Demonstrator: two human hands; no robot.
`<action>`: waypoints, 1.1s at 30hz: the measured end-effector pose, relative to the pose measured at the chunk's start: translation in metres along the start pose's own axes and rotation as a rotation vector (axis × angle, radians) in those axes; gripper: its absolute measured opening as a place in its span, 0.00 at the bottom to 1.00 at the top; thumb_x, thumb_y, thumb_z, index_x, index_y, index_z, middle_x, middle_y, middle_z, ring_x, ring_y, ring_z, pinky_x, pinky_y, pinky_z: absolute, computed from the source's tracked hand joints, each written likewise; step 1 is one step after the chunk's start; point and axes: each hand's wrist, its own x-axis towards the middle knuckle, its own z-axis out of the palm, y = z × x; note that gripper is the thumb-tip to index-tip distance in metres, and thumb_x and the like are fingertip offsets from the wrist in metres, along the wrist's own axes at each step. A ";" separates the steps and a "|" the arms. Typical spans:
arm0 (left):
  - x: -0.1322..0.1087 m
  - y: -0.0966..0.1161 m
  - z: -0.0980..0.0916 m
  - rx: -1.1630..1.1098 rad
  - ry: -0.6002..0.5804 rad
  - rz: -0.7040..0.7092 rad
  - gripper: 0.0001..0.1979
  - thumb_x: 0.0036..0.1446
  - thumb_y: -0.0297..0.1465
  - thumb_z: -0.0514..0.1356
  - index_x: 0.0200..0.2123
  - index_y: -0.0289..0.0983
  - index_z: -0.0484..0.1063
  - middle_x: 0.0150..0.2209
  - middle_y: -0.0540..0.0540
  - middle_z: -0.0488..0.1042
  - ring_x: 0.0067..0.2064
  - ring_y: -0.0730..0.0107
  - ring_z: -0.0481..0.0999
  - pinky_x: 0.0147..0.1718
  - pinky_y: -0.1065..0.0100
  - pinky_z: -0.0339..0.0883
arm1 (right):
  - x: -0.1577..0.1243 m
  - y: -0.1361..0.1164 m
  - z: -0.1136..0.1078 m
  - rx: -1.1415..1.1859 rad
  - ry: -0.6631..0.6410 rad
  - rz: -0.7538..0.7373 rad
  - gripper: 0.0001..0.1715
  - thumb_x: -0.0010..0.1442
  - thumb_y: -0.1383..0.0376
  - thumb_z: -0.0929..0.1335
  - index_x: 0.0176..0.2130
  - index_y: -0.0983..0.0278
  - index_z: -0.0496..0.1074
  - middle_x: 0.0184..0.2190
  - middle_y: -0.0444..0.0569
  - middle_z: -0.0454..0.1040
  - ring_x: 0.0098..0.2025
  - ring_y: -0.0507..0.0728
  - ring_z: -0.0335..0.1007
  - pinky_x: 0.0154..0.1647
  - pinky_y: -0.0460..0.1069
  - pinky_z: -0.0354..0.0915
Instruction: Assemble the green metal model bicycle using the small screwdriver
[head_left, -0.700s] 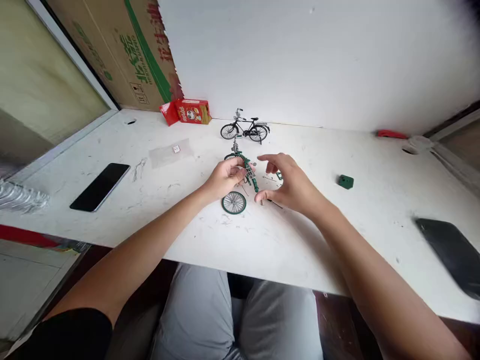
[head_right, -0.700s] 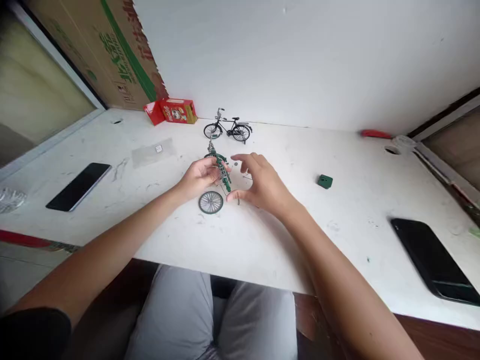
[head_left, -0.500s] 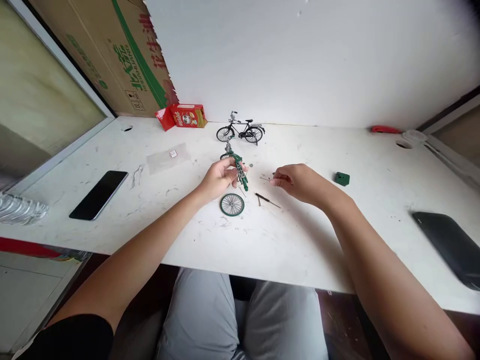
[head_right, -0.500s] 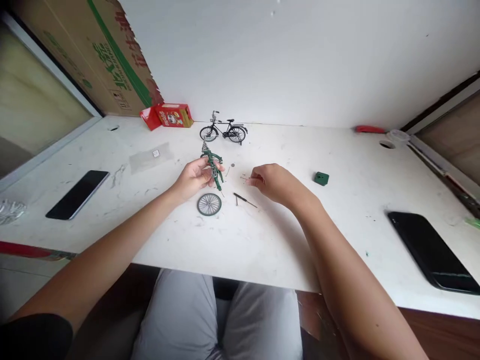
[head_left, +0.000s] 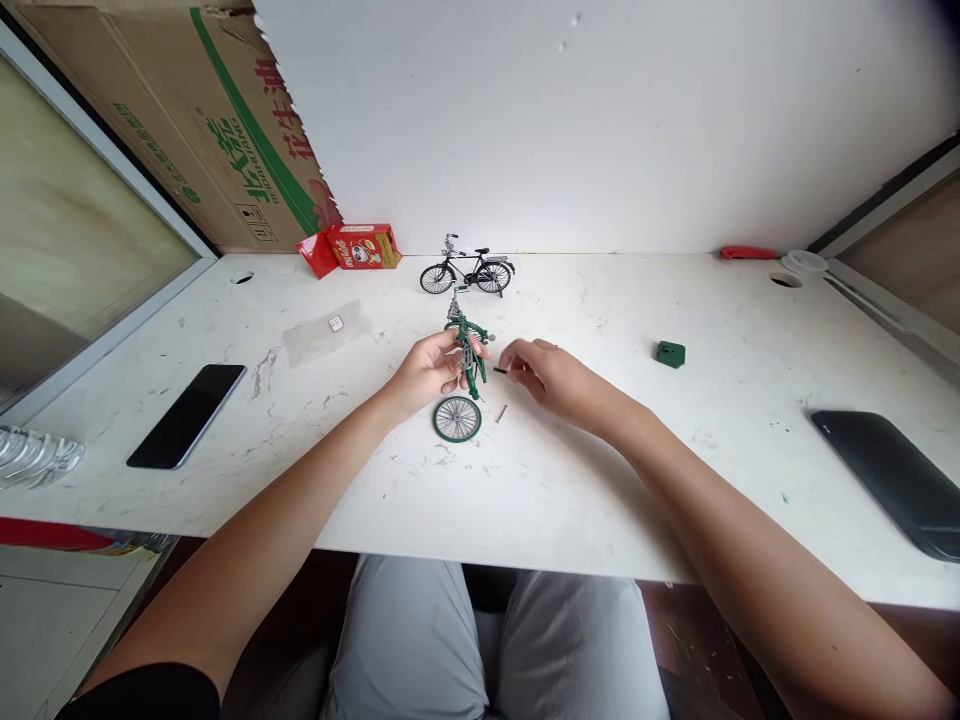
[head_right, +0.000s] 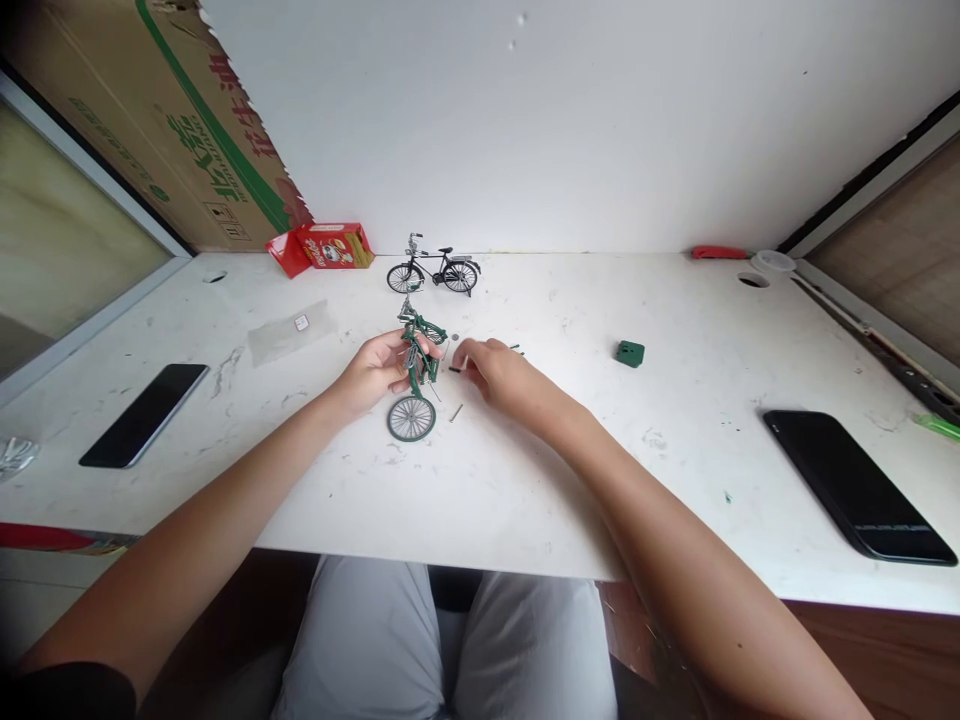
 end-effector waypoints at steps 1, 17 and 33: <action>0.000 0.000 0.000 -0.002 -0.016 0.002 0.15 0.58 0.37 0.73 0.43 0.36 0.77 0.48 0.38 0.82 0.27 0.77 0.71 0.22 0.73 0.56 | 0.001 0.001 0.000 0.041 0.068 -0.012 0.18 0.71 0.72 0.63 0.56 0.62 0.75 0.43 0.55 0.79 0.44 0.61 0.76 0.47 0.57 0.73; -0.004 -0.003 0.005 -0.032 -0.104 -0.049 0.22 0.56 0.42 0.77 0.47 0.34 0.82 0.45 0.39 0.82 0.36 0.69 0.79 0.33 0.69 0.75 | 0.007 -0.019 0.012 1.002 0.533 0.094 0.30 0.62 0.38 0.75 0.45 0.56 0.66 0.40 0.48 0.85 0.42 0.59 0.86 0.42 0.54 0.83; -0.004 -0.006 0.005 -0.049 -0.150 -0.014 0.17 0.59 0.40 0.75 0.44 0.33 0.82 0.46 0.38 0.82 0.39 0.64 0.82 0.39 0.64 0.77 | 0.006 -0.024 0.022 0.947 0.512 0.196 0.34 0.63 0.34 0.72 0.48 0.55 0.63 0.41 0.49 0.84 0.42 0.59 0.87 0.40 0.52 0.83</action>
